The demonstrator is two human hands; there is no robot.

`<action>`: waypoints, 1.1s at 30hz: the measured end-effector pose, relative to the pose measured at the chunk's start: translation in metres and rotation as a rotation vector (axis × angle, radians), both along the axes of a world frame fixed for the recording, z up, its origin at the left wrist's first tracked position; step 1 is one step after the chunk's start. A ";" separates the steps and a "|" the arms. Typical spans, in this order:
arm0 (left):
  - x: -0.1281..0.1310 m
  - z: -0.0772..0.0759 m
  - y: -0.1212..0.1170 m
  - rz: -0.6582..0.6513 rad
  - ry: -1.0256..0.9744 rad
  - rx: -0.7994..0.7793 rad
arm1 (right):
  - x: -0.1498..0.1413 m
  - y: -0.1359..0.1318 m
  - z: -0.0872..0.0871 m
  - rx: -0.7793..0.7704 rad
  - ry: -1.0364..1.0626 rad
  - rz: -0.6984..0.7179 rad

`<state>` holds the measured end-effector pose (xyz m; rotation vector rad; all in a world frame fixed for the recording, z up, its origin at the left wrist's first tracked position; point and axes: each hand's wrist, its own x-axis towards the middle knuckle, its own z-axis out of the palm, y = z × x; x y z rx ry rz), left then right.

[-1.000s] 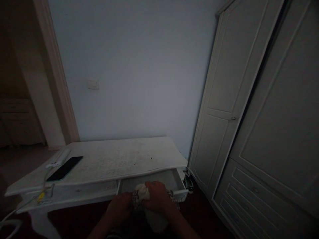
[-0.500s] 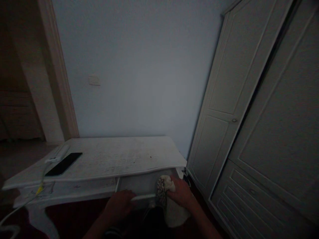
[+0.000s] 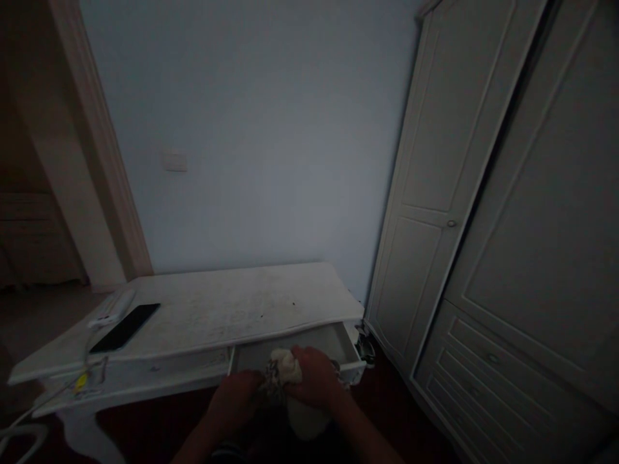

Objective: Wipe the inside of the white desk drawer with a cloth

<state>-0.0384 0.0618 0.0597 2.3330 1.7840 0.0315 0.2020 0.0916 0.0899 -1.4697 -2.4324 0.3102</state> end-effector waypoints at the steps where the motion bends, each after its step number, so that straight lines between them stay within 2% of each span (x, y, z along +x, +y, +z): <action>1: -0.002 -0.005 0.001 -0.015 0.000 0.012 | 0.009 0.000 0.002 -0.015 0.000 -0.020; 6: -0.010 -0.023 0.007 -0.061 -0.047 0.027 | 0.061 0.003 0.010 -0.048 -0.028 -0.129; 10: -0.010 -0.022 0.006 -0.071 -0.071 0.029 | 0.082 0.006 0.005 -0.024 -0.021 -0.191; 13: -0.006 -0.012 0.003 -0.048 -0.054 0.013 | 0.072 0.003 -0.001 0.006 -0.014 -0.185; 17: -0.001 0.000 0.001 -0.028 -0.029 -0.033 | 0.037 -0.001 -0.004 0.048 -0.012 -0.071; 21: 0.000 0.002 0.003 -0.032 -0.012 -0.024 | 0.002 -0.002 -0.006 0.055 -0.034 0.012; 25: -0.001 0.001 0.003 -0.019 -0.024 -0.018 | -0.020 -0.004 -0.011 0.056 0.016 0.078; 30: 0.001 0.005 0.000 0.009 0.034 -0.012 | -0.019 -0.006 -0.014 0.027 0.059 0.120; 33: 0.003 0.007 0.000 -0.015 0.010 -0.004 | -0.005 -0.003 -0.002 -0.049 0.242 0.094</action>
